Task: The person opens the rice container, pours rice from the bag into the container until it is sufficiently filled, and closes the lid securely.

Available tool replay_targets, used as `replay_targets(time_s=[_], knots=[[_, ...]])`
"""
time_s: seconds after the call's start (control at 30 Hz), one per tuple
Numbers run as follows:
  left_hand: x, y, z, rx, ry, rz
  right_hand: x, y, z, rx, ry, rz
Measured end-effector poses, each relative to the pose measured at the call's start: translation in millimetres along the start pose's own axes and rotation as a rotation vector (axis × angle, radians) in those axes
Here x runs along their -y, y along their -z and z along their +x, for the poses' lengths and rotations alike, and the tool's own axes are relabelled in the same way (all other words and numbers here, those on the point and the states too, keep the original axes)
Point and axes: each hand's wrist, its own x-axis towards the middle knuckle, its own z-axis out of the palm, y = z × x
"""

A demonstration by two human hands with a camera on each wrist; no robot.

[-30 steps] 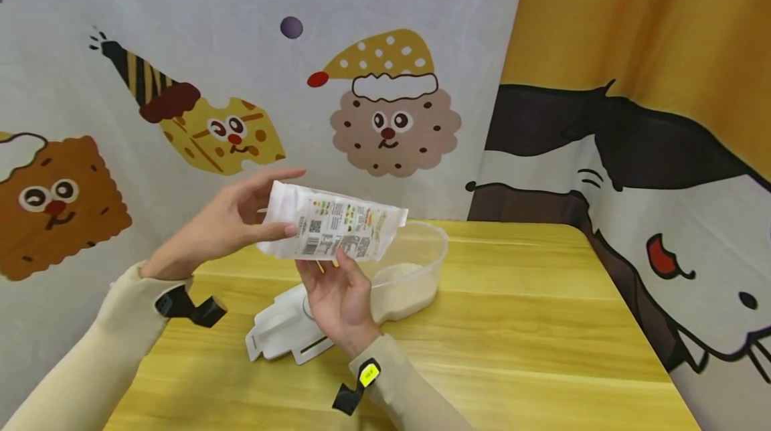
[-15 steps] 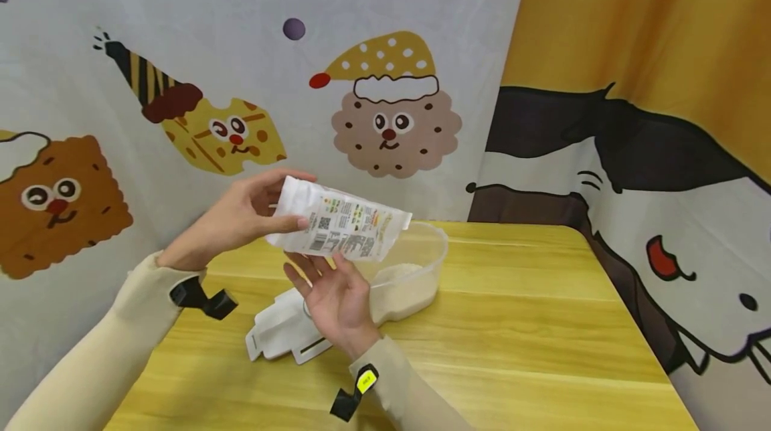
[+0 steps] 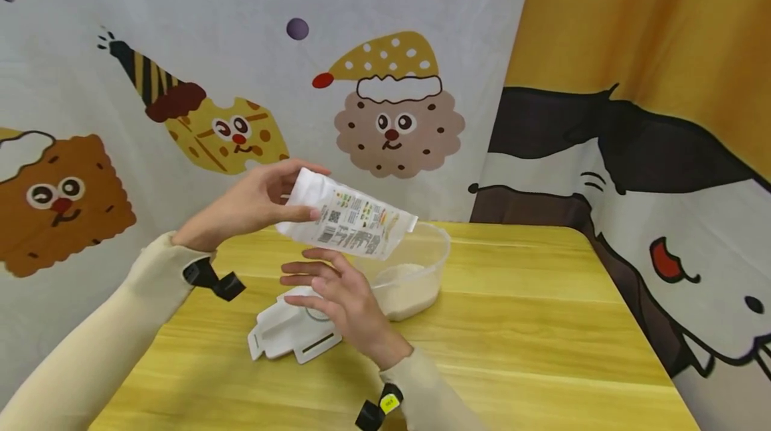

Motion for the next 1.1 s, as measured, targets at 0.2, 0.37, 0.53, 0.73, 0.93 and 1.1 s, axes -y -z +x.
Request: replay_targets(time_s=[0.2, 0.37, 0.53, 0.73, 0.93, 1.1], knots=[[-2.0, 2.9, 4.1, -0.002, 0.022, 0.008, 22, 4, -6, 0.128, 0.129, -0.202], [-2.5, 4.6, 6.8, 0.024, 0.044, 0.015, 51, 10, -9, 0.116, 0.224, -0.348], [-3.6, 2.6, 11.6, 0.071, 0.03, 0.034, 84, 21, -11, 0.019, 0.259, -0.55], [-6.1, -3.8, 21.4, 0.113, 0.02, 0.043, 118, 38, -12, -0.125, 0.276, -0.778], [-8.2, -8.5, 28.4, 0.131, 0.014, 0.054, 138, 57, -2, -0.172, 0.27, -1.025], [-8.0, -10.5, 33.8, 0.15, -0.004, 0.057, 145, 69, 8, -0.14, 0.146, -1.179]])
